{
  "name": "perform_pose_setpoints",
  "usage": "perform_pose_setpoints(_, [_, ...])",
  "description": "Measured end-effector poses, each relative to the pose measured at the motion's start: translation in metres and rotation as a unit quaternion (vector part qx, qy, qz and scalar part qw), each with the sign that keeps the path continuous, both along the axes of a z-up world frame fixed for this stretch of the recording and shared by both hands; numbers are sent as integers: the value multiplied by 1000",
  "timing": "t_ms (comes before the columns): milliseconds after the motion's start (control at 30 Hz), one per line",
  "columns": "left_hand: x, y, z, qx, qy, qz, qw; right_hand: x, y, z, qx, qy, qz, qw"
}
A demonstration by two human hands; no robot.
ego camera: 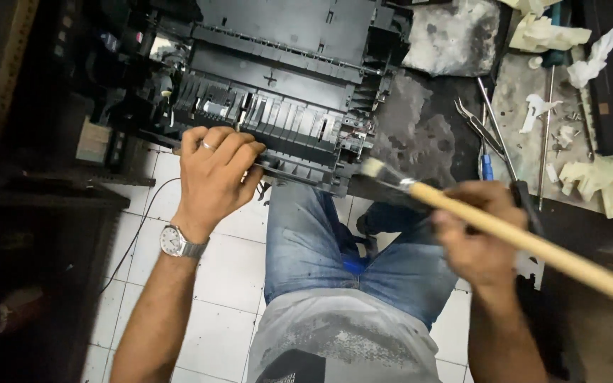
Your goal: Disassembling, cleaning internal components with a brush, and reassembling parts of a printer chassis.
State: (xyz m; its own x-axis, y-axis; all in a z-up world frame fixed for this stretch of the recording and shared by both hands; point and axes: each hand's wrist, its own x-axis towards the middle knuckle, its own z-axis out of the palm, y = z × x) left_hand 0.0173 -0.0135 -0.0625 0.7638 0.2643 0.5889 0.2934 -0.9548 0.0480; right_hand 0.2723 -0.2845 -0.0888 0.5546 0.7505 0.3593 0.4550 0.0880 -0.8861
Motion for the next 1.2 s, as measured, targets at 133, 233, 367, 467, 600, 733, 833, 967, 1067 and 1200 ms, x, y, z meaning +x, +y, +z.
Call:
perform_pose_setpoints(133, [2, 1, -7, -7, -47, -8, 999, -18, 42, 6, -50, -90, 4, 995])
perform_pose_setpoints(233, [2, 1, -10, -17, -54, -6, 998, -29, 67, 32, -12, -96, 42, 994])
perform_pose_setpoints(367, [1, 1, -13, -22, -54, 1, 998, -17, 55, 25, -34, -119, 61, 990])
perform_pose_setpoints(467, [1, 2, -14, -23, -54, 4, 998, -6, 42, 25, -69, -98, 56, 991])
perform_pose_setpoints(600, [1, 1, -14, -30, -61, 3, 998, -19, 59, 37, -26, -126, 39, 991])
perform_pose_setpoints(733, [1, 1, -17, -23, -61, 10, 998, -21, 56, 17, -24, -91, 84, 992])
perform_pose_setpoints(833, [2, 1, -17, -26, -65, 9, 998, -12, 46, 21, -30, -85, 43, 995])
perform_pose_setpoints(967, [2, 0, -15, -40, -65, 5, 997, -20, 58, 18, -43, -122, 36, 991])
perform_pose_setpoints(1067, [3, -2, -14, -40, -65, 13, 997, -15, 54, 4, -21, -68, 66, 995])
perform_pose_setpoints(1200, [3, -1, -14, -36, -71, 8, 997, -12, 52, 2, -25, -90, 39, 995])
